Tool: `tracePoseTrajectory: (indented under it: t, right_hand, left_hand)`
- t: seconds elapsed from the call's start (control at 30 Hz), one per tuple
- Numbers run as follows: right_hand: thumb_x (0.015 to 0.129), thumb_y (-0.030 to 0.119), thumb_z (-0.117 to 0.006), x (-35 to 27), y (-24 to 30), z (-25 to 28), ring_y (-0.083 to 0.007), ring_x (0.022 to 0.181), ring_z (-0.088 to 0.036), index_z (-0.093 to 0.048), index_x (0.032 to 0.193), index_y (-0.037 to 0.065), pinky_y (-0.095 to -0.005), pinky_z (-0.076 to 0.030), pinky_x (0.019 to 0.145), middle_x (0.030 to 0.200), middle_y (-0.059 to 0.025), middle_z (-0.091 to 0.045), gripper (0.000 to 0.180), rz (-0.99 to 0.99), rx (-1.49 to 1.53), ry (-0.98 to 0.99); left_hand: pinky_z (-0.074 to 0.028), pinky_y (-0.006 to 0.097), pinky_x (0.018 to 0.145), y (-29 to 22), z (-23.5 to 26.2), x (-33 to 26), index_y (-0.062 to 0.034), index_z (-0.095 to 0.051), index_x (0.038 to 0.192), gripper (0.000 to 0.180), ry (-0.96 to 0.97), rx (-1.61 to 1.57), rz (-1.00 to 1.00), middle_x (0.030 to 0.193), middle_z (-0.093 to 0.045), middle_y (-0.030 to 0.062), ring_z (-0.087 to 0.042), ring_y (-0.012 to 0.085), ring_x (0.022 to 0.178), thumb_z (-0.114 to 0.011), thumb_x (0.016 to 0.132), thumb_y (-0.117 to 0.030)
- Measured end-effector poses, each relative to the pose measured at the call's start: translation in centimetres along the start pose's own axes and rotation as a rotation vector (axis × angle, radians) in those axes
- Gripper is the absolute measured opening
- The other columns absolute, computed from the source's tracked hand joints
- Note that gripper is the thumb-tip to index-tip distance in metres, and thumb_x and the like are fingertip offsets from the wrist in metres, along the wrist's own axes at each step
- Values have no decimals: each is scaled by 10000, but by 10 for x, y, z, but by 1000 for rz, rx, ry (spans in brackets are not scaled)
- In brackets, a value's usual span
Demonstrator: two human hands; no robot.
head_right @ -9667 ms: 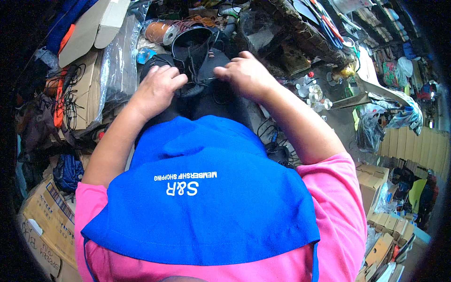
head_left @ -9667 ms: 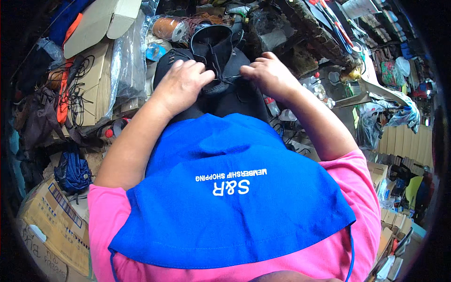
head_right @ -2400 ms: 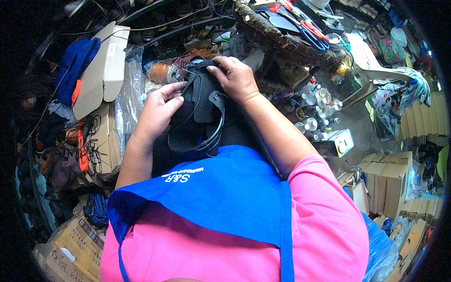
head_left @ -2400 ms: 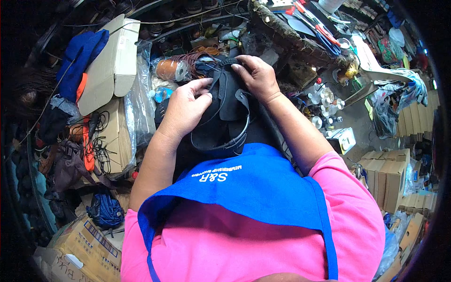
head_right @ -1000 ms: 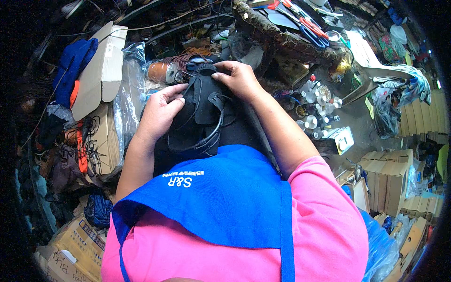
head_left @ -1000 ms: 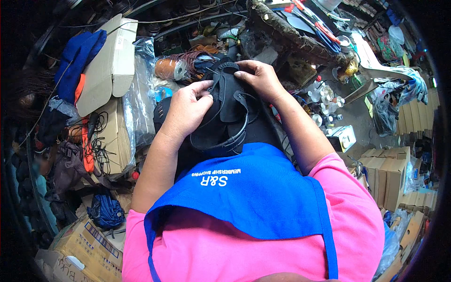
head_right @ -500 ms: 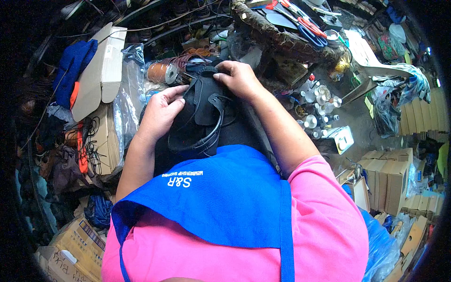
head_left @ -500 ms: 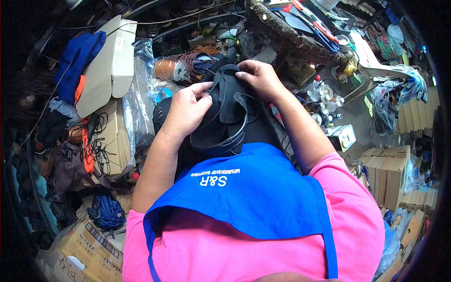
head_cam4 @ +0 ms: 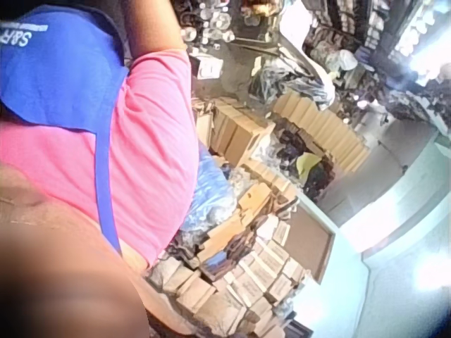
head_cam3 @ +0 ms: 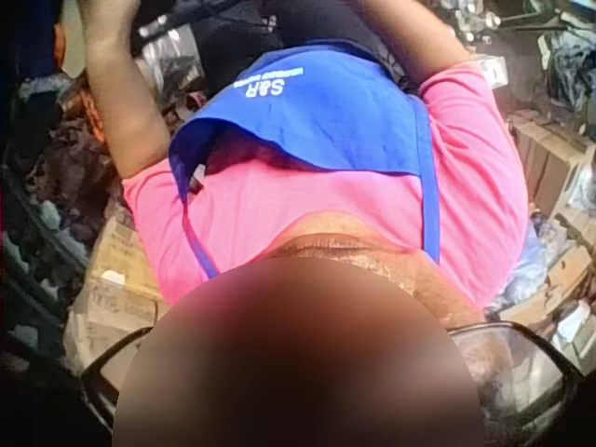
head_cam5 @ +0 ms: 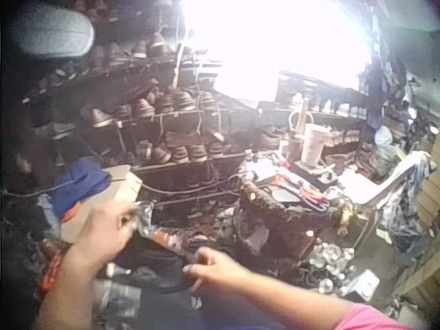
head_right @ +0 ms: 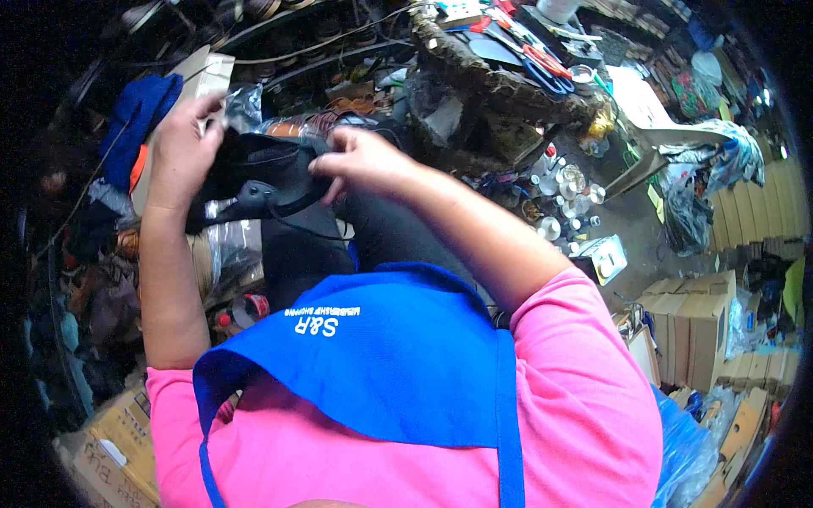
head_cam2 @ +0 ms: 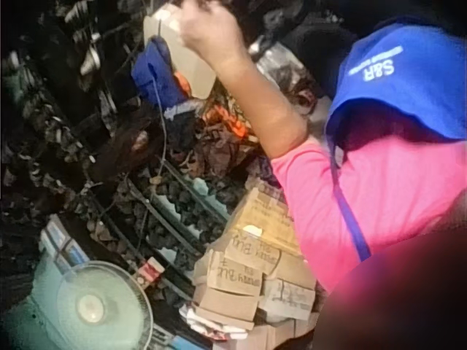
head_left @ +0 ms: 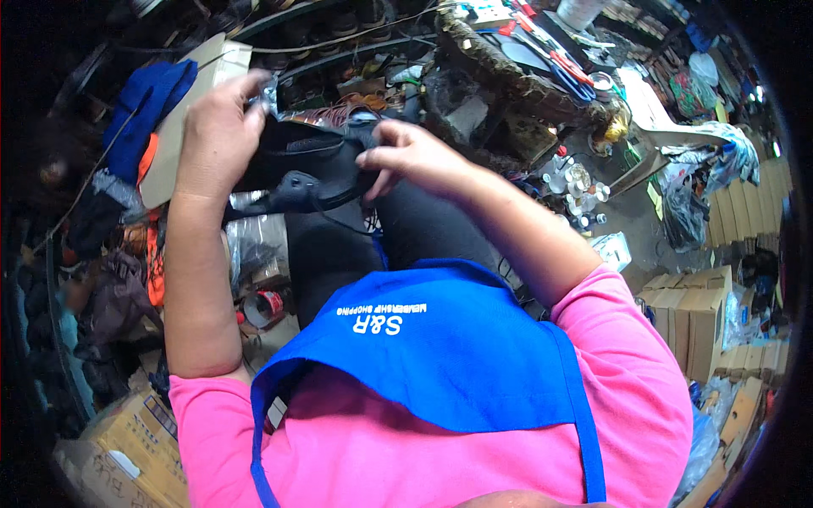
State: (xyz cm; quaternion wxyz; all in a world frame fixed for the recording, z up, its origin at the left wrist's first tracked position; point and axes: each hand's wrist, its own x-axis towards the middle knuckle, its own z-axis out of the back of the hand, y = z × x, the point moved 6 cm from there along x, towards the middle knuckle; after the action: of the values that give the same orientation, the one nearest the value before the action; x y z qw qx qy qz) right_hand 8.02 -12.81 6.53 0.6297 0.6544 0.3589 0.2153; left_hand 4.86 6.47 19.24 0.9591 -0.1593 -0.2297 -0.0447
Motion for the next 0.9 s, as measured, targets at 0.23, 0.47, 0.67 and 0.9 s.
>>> tracePoseTrajectory:
  t: [0.23, 0.47, 0.67, 0.9]
  right_hand:
    - [899, 337, -606, -16, -94, -67, -225, 786, -669, -540, 1086, 42, -346, -541, 660, 865, -83, -641, 356, -562, 511, 33]
    - [879, 351, -633, 13, -32, -5, -139, 763, -598, -633, 982, 25, -296, -488, 686, 887, -66, -628, 342, 163, -767, -106]
    - [871, 272, -632, 39, -32, -51, -324, 905, -608, -625, 971, 16, -390, -484, 780, 896, -171, -617, 275, 424, -895, 174]
    - [800, 163, -656, 43, -28, -62, -383, 763, -552, -500, 790, 6, -433, -438, 661, 760, -181, -540, 222, 461, -1004, 344]
  left_hand:
    - [-421, 377, 867, -24, -69, -120, -50, -652, 992, 326, 292, -213, -27, 985, -639, 108, -599, 280, 949, -740, 710, -185]
    - [-328, 436, 973, -13, -87, -175, -87, -650, 993, 312, -2, -167, 33, 1003, -629, 63, -575, 245, 1029, -725, 708, -189]
    - [-326, 451, 962, -9, -86, -176, -81, -649, 899, 259, -46, -137, 58, 965, -616, 87, -574, 262, 1007, -716, 739, -273]
    - [-344, 434, 942, 6, -82, -185, -84, -644, 872, 261, -97, -153, 13, 933, -625, 73, -585, 250, 999, -736, 733, -285]
